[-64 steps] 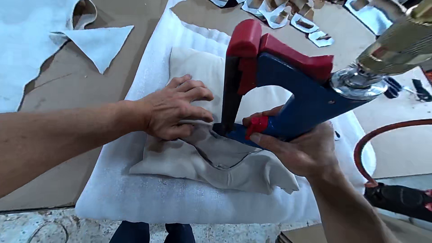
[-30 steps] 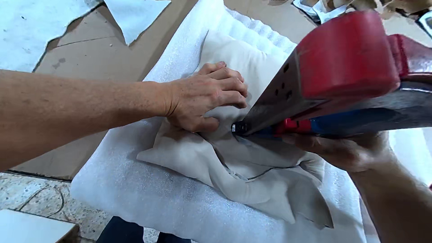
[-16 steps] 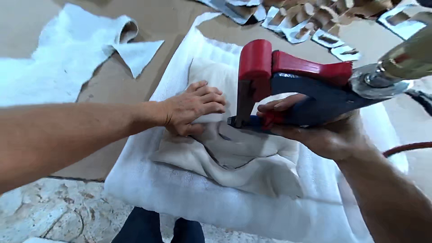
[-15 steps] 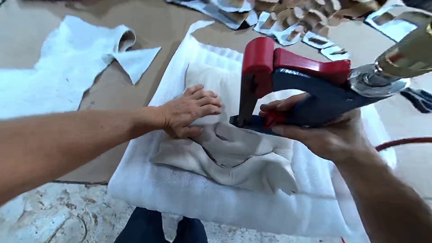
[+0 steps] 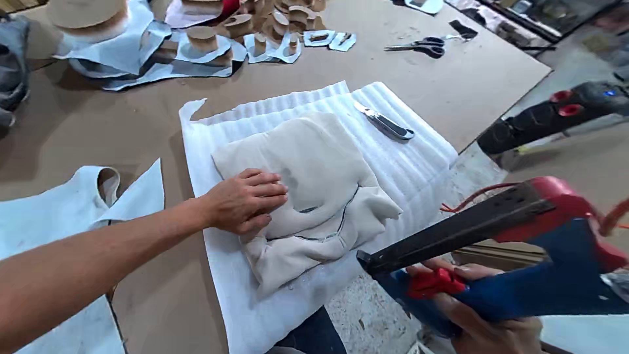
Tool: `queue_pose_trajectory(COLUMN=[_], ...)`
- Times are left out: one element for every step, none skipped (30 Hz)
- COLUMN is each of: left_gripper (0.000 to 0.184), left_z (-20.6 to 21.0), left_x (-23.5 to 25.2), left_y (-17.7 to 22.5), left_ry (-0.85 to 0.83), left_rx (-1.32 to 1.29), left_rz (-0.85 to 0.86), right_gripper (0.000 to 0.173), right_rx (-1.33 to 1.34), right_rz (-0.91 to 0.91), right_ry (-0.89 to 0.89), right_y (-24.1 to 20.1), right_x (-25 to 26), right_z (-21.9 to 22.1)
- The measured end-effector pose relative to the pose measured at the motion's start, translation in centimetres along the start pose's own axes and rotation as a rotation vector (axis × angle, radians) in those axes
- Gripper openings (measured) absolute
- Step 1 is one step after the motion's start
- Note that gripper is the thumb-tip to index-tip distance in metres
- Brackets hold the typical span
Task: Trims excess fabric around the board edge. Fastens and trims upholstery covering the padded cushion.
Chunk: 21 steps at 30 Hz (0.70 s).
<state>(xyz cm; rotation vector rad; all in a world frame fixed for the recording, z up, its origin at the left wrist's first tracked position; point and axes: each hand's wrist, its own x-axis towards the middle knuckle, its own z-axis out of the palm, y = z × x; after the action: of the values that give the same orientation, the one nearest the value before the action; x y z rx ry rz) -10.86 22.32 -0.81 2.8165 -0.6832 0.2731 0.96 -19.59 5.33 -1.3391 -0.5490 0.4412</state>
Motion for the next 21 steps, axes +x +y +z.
queue_pose_trajectory(left_gripper=[0.053, 0.056, 0.058, 0.059, 0.06, 0.061, 0.061, 0.059, 0.058, 0.056, 0.054, 0.053, 0.052, 0.053, 0.054, 0.056, 0.057, 0.058, 0.059, 0.058, 0.057], left_z=[-0.3, -0.5, -0.6, -0.7, -0.6, -0.5, -0.3, -0.1, 0.3, 0.6, 0.9, 1.2, 1.4, 1.6, 1.7, 1.7, 1.6, 1.6, 1.5, 1.4, 1.4], left_x=[0.8, 1.6, 2.4, 3.2, 3.7, 4.0, 4.3, 4.5, 4.6, 4.7, 4.7, 4.6, 4.4, 4.2, 4.0, 3.9, 3.9, 4.0, 4.0, 4.0, 4.0], left_y=[-0.8, -1.4, -1.9, -2.4, -2.8, -3.1, -3.4, -3.6, -3.7, -3.8, -3.8, -3.8, -3.8, -3.8, -3.6, -3.5, -3.4, -3.3, -3.3, -3.3, -3.2], left_ry=[-0.05, -0.1, -0.14, -0.172, -0.192, -0.206, -0.21, -0.206, -0.194, -0.17, -0.144, -0.117, -0.087, -0.052, -0.02, 0.002, 0.014, 0.027, 0.041, 0.057, 0.066], left_rx=[0.021, 0.039, 0.055, 0.061, 0.057, 0.052, 0.046, 0.041, 0.034, 0.026, 0.015, -0.001, -0.02, -0.04, -0.058, -0.066, -0.067, -0.057, -0.046, -0.029, -0.013], left_rz=[0.06, 0.11, 0.161, 0.202, 0.232, 0.25, 0.258, 0.257, 0.253, 0.248, 0.242, 0.231, 0.216, 0.202, 0.193, 0.184, 0.178, 0.174, 0.173, 0.174, 0.174], right_gripper=[0.04, 0.039, 0.039, 0.038, 0.037, 0.036, 0.036, 0.036, 0.036, 0.035, 0.034, 0.034, 0.033, 0.033, 0.032, 0.031, 0.031, 0.03, 0.03, 0.03, 0.03], right_rx=[0.005, 0.009, 0.012, 0.006, -0.011, -0.04, -0.071, -0.1, -0.131, -0.174, -0.232, -0.301, -0.369, -0.429, -0.473, -0.508, -0.539, -0.561, -0.57, -0.567, -0.561], right_rz=[0.015, 0.029, 0.041, 0.046, 0.04, 0.026, 0.0, -0.029, -0.059, -0.092, -0.125, -0.154, -0.177, -0.195, -0.208, -0.216, -0.223, -0.229, -0.232, -0.229, -0.227], right_ry=[0.015, 0.038, 0.059, 0.072, 0.082, 0.087, 0.086, 0.075, 0.058, 0.037, 0.011, -0.015, -0.045, -0.08, -0.117, -0.151, -0.182, -0.208, -0.228, -0.245, -0.257], right_y=[0.2, 0.5, 0.8, 1.3, 1.8, 2.3, 2.9, 3.4, 3.7, 4.0, 4.1, 4.2, 4.4, 4.5, 4.7, 5.0, 5.1, 5.3, 5.4, 5.4, 5.5], right_x=[-0.2, -0.2, 0.1, 0.5, 1.1, 1.8, 2.6, 3.5, 4.4, 5.3, 6.2, 7.0, 7.6, 8.2, 8.7, 9.1, 9.5, 9.8, 10.0, 10.3, 10.5], right_z=[0.9, 1.8, 2.6, 3.2, 3.7, 4.2, 4.6, 5.1, 5.7, 6.1, 6.5, 6.8, 7.1, 7.4, 7.5, 7.6, 7.7, 7.7, 7.8, 7.9, 8.1])
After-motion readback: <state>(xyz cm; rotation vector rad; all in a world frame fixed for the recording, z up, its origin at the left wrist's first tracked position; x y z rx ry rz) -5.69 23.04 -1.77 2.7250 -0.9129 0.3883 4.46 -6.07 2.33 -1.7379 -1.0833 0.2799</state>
